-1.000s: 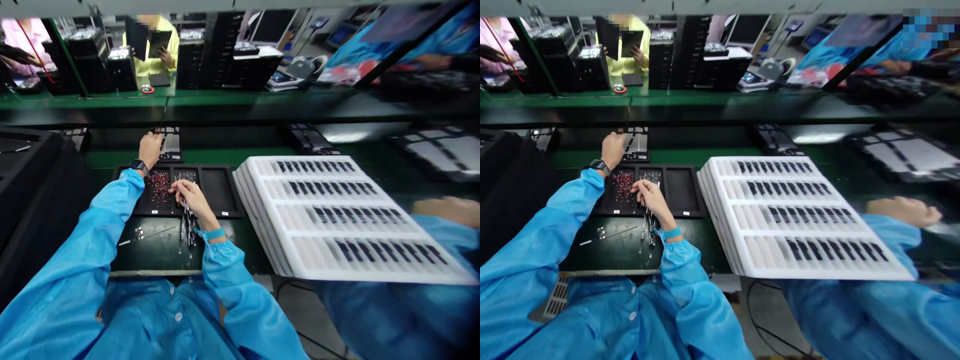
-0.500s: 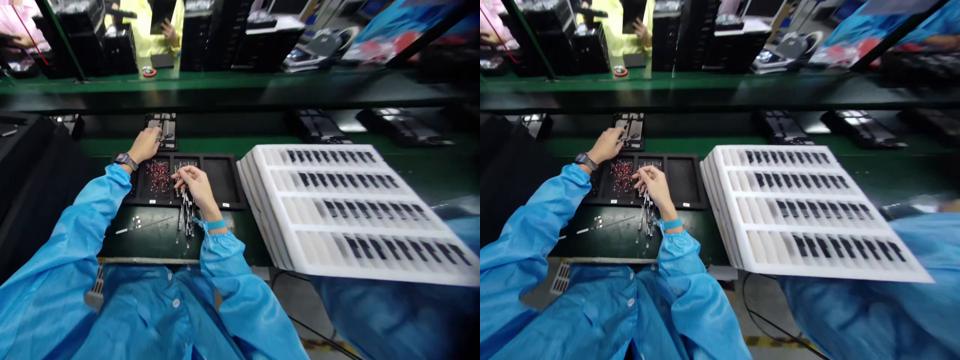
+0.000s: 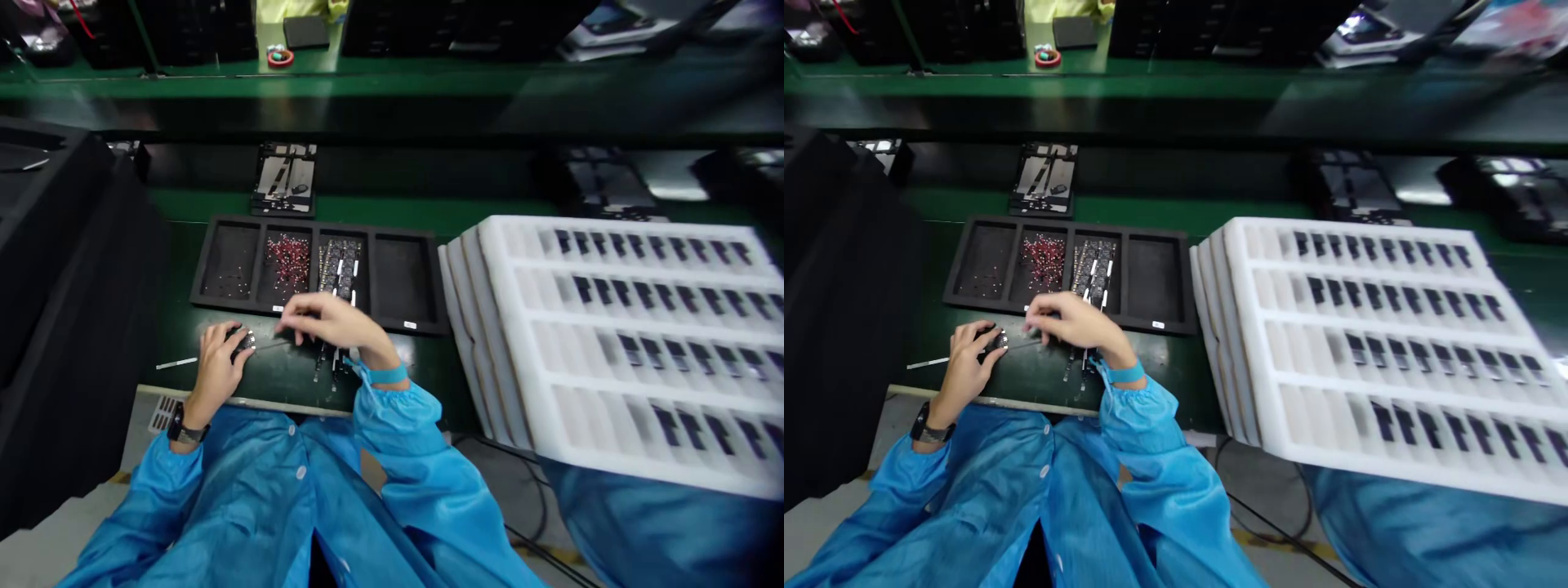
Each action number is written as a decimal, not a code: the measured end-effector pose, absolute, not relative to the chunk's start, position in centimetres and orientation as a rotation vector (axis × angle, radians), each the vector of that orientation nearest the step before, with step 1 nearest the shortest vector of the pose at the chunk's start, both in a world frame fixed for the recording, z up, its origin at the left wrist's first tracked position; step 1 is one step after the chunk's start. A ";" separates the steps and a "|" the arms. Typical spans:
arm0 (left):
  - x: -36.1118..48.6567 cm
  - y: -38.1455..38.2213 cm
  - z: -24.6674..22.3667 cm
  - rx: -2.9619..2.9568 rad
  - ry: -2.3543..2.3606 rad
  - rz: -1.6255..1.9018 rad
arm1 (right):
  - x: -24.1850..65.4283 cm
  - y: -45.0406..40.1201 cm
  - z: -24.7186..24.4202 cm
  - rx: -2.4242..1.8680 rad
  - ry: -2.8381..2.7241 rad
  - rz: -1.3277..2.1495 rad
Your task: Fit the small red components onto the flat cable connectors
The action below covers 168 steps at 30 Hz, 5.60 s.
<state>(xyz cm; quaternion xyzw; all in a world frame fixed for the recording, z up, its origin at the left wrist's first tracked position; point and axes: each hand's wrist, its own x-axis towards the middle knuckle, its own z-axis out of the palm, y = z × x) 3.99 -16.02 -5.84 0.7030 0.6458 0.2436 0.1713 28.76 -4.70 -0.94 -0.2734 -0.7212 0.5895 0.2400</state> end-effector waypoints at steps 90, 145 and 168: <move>6.9 -6.2 -3.3 1.179 1.027 0.944 | 28.1 -6.1 -2.6 -1.065 -1.616 1.713; 2.0 -6.0 -3.1 0.611 0.757 1.324 | 26.8 0.1 -3.8 -1.110 -1.808 0.664; 4.7 -1.5 -0.9 0.569 0.900 1.556 | 28.6 -3.4 -1.8 -1.091 -1.522 0.433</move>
